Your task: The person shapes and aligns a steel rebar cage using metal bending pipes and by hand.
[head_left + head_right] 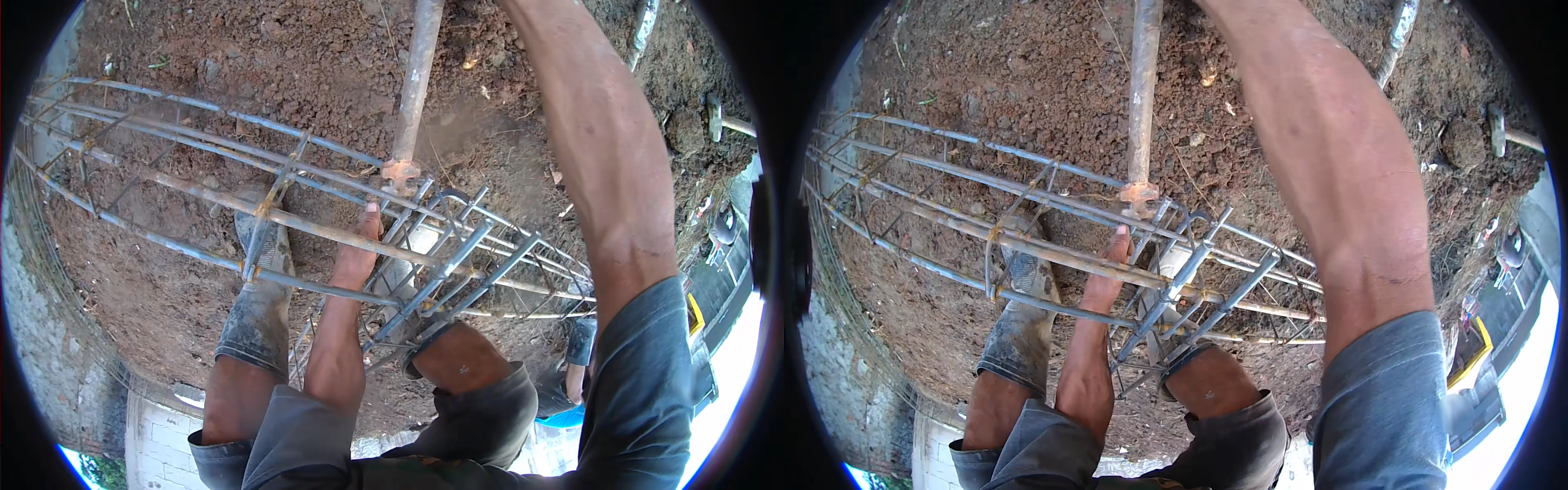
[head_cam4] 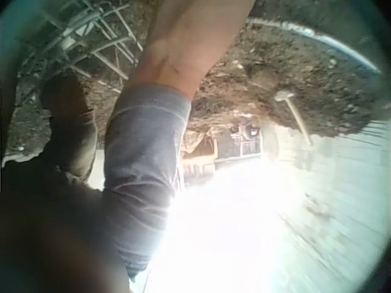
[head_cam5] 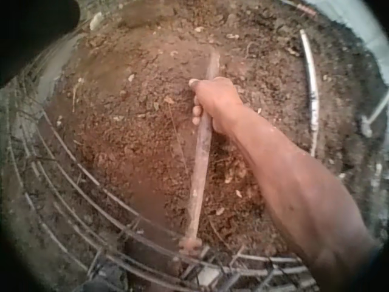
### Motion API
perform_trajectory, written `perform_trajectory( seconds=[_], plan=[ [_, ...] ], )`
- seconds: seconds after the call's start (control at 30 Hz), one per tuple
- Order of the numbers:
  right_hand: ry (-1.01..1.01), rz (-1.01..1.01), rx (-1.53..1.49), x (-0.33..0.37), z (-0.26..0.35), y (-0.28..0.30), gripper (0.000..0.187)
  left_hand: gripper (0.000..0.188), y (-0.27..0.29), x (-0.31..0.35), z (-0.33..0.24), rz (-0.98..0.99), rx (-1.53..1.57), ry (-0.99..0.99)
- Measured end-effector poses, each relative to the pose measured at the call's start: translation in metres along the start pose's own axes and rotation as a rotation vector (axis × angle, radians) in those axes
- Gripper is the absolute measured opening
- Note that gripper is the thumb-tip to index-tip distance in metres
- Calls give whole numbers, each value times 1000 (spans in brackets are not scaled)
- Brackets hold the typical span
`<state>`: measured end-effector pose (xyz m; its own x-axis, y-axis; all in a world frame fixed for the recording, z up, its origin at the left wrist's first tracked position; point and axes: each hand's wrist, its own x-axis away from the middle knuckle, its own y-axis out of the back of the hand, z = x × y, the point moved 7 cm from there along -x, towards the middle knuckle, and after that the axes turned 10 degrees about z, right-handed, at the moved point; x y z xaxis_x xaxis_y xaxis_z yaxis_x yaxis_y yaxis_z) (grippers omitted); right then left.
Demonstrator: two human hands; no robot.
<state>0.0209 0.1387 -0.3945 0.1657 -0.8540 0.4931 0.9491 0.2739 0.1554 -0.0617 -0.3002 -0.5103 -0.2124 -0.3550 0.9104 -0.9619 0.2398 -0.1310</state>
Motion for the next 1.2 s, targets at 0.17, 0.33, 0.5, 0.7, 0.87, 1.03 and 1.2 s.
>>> perform_trajectory(
  seconds=[0.17, 0.33, 0.5, 0.7, 0.87, 1.03, 1.2],
  plan=[
    [67, -89, 55, 18, 4, 24, 27, 63, -2, 0, 12, -17, -44, -6],
    [15, 290, -357, 4, 10, -13, 12, 62, -8, 2, 16, -13, -160, -152],
    [15, 426, -154, -23, 3, -63, 11, 60, -5, 6, 21, -23, -67, -62],
    [-79, 223, -124, -14, -9, -25, 18, 60, -6, 19, 2, -89, -41, -128],
    [-25, 39, -75, -10, -10, -8, 25, 59, -4, 19, -12, -103, -57, -202],
    [58, -118, -3, 1, -12, 6, 29, 61, -1, 11, -3, -65, 103, 10],
    [76, -121, 64, 6, -11, 8, 29, 70, -1, 3, 1, -53, 127, 75]
  ],
)
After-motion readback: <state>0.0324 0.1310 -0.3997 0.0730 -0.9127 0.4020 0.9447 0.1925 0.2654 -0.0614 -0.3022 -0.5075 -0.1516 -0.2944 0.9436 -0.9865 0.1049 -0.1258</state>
